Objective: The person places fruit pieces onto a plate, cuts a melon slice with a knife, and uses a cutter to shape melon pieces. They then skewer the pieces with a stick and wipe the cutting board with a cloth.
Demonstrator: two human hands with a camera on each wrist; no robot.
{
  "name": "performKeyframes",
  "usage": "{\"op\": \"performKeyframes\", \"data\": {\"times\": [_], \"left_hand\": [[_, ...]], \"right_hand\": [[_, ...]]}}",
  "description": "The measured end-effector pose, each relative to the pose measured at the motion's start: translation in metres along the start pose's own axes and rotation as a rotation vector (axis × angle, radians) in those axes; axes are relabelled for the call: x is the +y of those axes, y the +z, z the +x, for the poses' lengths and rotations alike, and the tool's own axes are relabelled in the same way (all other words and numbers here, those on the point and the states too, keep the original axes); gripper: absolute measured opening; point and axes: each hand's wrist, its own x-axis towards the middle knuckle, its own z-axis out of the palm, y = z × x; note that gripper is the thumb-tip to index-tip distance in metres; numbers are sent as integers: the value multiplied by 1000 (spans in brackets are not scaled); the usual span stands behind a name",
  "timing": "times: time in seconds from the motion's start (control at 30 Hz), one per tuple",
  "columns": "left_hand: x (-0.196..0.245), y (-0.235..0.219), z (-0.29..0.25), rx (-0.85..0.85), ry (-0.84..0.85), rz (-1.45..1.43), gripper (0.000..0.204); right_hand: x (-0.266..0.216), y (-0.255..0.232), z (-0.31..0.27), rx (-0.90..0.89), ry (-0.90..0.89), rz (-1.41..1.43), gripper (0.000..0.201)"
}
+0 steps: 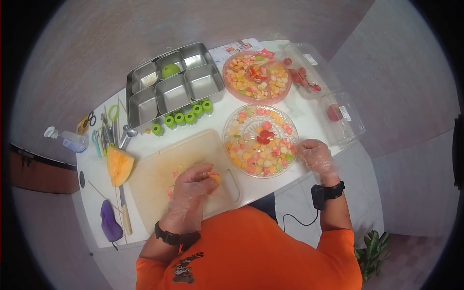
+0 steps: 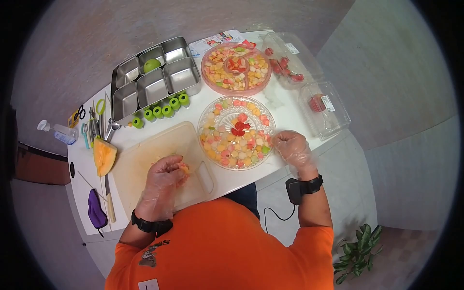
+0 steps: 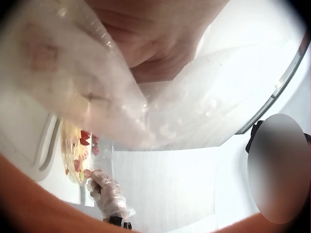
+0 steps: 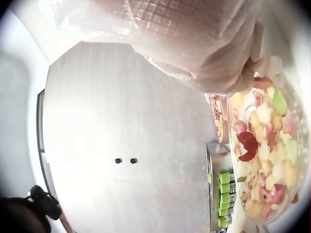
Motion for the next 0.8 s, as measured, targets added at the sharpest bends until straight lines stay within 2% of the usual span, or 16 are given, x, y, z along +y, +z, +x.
{"op": "performKeyframes", "data": {"times": [0.1, 0.17, 0.2, 0.3, 0.37, 0.5, 0.53, 0.57, 0.6, 0.63, 0.7, 0.8], "left_hand": [[-2, -1, 1, -23, 1, 5, 38], [-2, 0, 1, -36, 6, 6, 39], [-1, 1, 0, -33, 6, 10, 39], [4, 8, -3, -29, -1, 23, 40], [6, 13, -3, -8, -2, 36, 42], [5, 21, -1, -89, -4, 102, 48], [2, 24, 1, -147, 13, 134, 50], [1, 26, 2, -135, 13, 142, 50], [-1, 29, 3, -179, 19, 127, 50], [-2, 30, 4, -224, 26, 109, 51], [-7, 29, 4, -227, 75, 157, 50], [-11, 22, 5, -238, 168, 244, 48]], "right_hand": [[-5, 3, -1, 42, -98, -143, 23], [-15, 1, -6, 50, 17, -56, 22], [-8, 1, -5, 47, 17, -56, 22], [9, -3, -4, 87, -41, 88, 19], [3, -1, -9, 207, -142, 164, 13], [-53, 25, -42, 106, -155, 386, 13], [-63, 38, -49, 59, -299, 359, 13], [-74, 48, -56, 19, -441, 327, 14], [-88, 53, -64, -101, -494, 318, 21], [-93, 61, -65, -106, -497, 324, 21], [-101, 75, -65, -226, -661, 54, 26], [-107, 88, -64, -273, -684, 28, 24]]}}
